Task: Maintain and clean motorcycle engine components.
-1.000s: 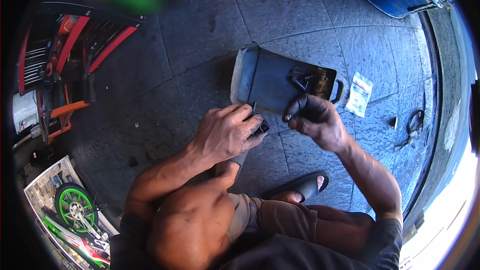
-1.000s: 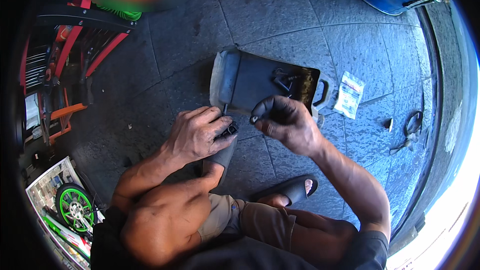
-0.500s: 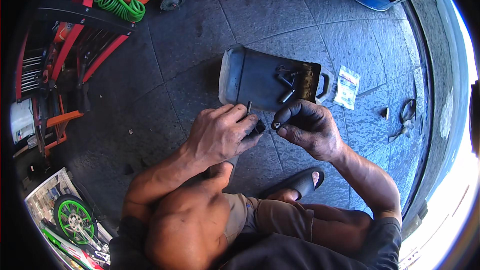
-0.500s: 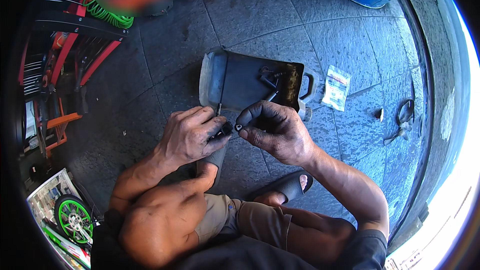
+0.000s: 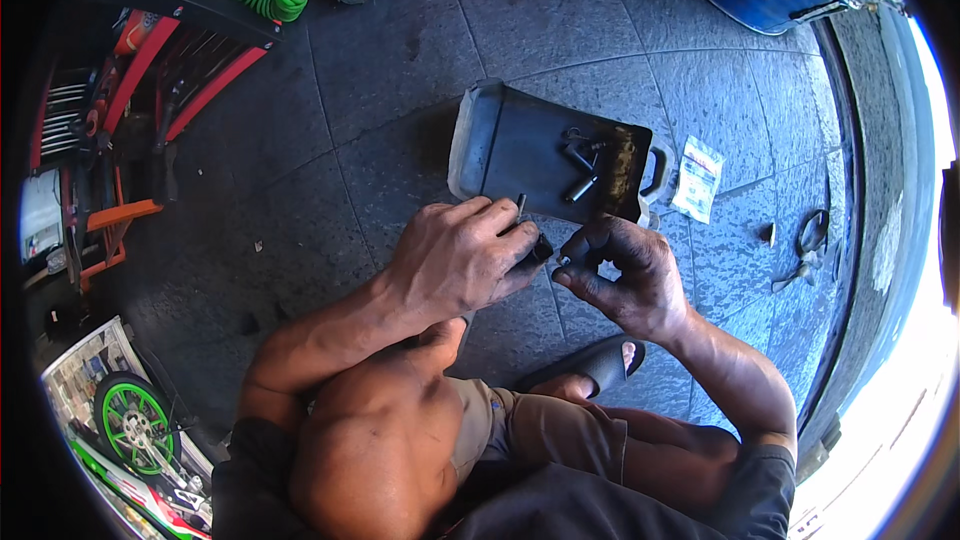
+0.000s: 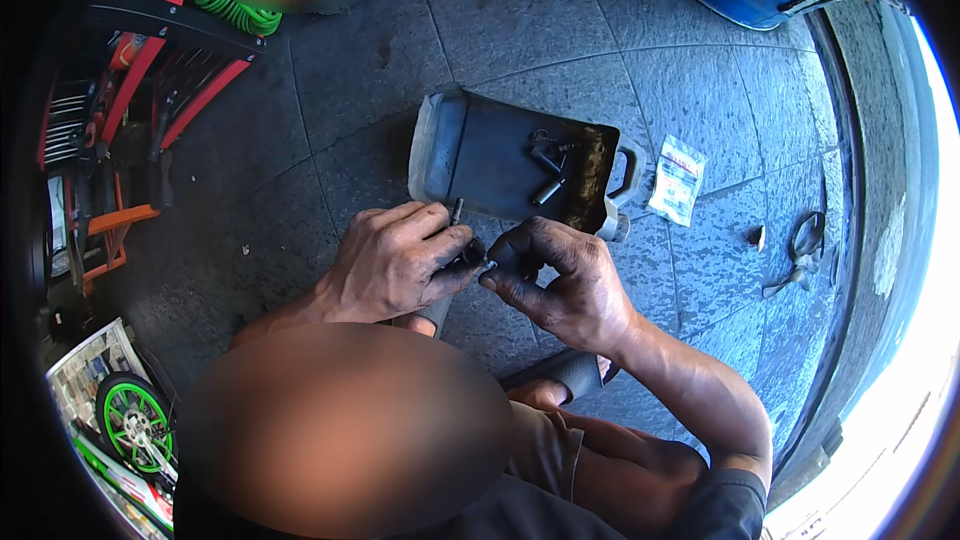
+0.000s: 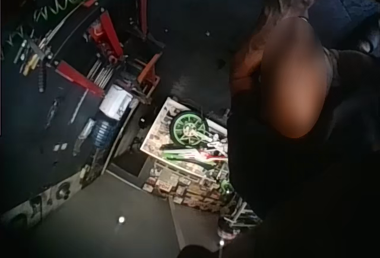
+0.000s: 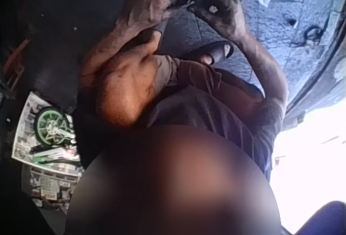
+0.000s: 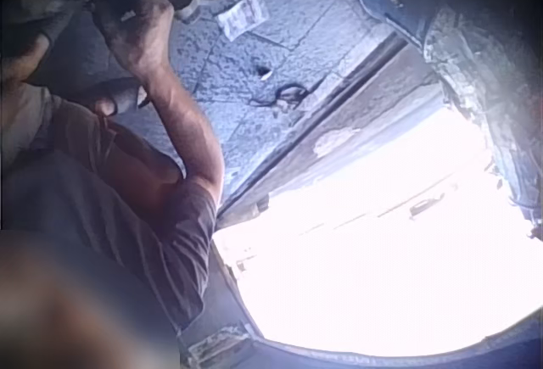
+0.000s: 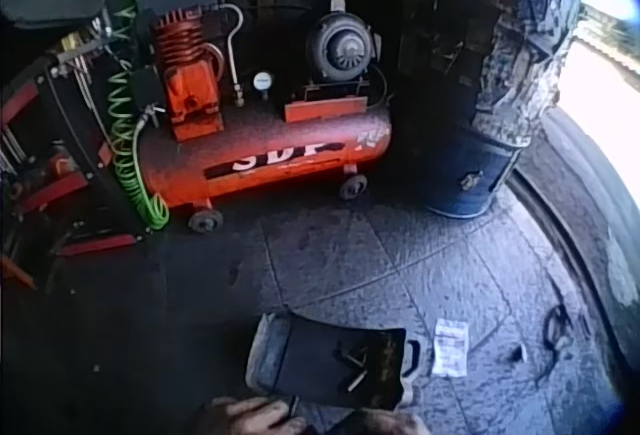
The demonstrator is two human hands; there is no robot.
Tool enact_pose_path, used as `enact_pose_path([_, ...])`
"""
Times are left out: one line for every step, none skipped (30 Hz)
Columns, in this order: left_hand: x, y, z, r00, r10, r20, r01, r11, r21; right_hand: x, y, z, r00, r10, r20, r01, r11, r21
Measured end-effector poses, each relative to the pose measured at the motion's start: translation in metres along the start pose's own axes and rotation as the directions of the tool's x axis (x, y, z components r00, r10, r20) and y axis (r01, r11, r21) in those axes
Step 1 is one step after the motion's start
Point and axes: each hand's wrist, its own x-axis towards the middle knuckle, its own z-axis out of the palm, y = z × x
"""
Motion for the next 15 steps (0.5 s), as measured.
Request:
enact_pose_path([0.0,0.0,0.0,1.0,-0.003,-0.002,0.003,1.0,-0.001,0.001,-0.001,0.002,0.998,-0.067,-0.019,0.064,0.992,-0.109])
enact_pose_path([0.0,0.0,-0.001,1.0,-0.004,0.005,0.004,1.0,-0.003,0.001,-0.002,0.004,0.998,-0.066,-0.015,0.064,0.992,-0.11])
enact_pose_path([0.0,0.0,-0.002,1.0,-0.004,0.013,0.004,1.0,-0.005,0.002,-0.003,0.007,0.993,-0.109,-0.042,0.102,0.985,-0.137])
enact_pose_path([-0.001,0.001,-0.002,1.0,-0.005,0.012,0.005,1.0,-0.007,0.003,-0.004,0.009,0.986,-0.152,-0.067,0.139,0.976,-0.164])
enact_pose_path([-0.001,0.001,-0.003,1.0,-0.003,0.03,0.003,1.0,0.0,0.003,-0.005,0.011,0.986,-0.151,-0.066,0.138,0.976,-0.166])
enact_pose_path([-0.001,0.001,-0.003,0.999,-0.003,0.05,0.002,1.0,0.009,0.004,-0.005,0.013,0.984,-0.165,-0.073,0.148,0.968,-0.201])
enact_pose_path([-0.002,0.001,-0.003,0.999,-0.005,0.05,0.004,1.0,0.009,0.005,-0.006,0.014,0.98,-0.18,-0.081,0.157,0.959,-0.236])
enact_pose_path([-0.002,0.001,-0.003,0.998,-0.006,0.059,0.006,1.0,0.016,0.006,-0.008,0.015,0.981,-0.179,-0.08,0.156,0.959,-0.235])
enact_pose_path([-0.003,0.001,-0.003,0.998,-0.008,0.068,0.006,1.0,0.024,0.007,-0.012,0.016,0.976,-0.204,-0.081,0.175,0.944,-0.278])
enact_pose_path([-0.003,0.001,-0.004,0.998,-0.009,0.068,0.007,1.0,0.024,0.007,-0.014,0.016,0.97,-0.229,-0.082,0.192,0.927,-0.321])
enact_pose_path([-0.003,0.002,-0.005,0.998,-0.007,0.067,0.005,1.0,0.03,0.007,-0.014,0.017,0.97,-0.23,-0.082,0.193,0.928,-0.32])
enact_pose_path([-0.003,0.002,-0.005,0.998,-0.004,0.066,0.001,0.999,0.034,0.006,-0.014,0.018,0.969,-0.231,-0.084,0.193,0.927,-0.321])
enact_pose_path([-0.003,0.002,-0.005,0.998,-0.002,0.066,0.0,0.999,0.033,0.006,-0.014,0.018,0.969,-0.232,-0.086,0.193,0.927,-0.322])
enact_pose_path([-0.003,0.002,-0.005,0.998,-0.003,0.065,0.0,0.999,0.038,0.005,-0.015,0.018,0.969,-0.231,-0.087,0.192,0.927,-0.322])
enact_pose_path([-0.003,0.002,-0.004,0.998,-0.002,0.064,-0.001,0.999,0.04,0.005,-0.015,0.018,0.971,-0.222,-0.09,0.18,0.924,-0.337])
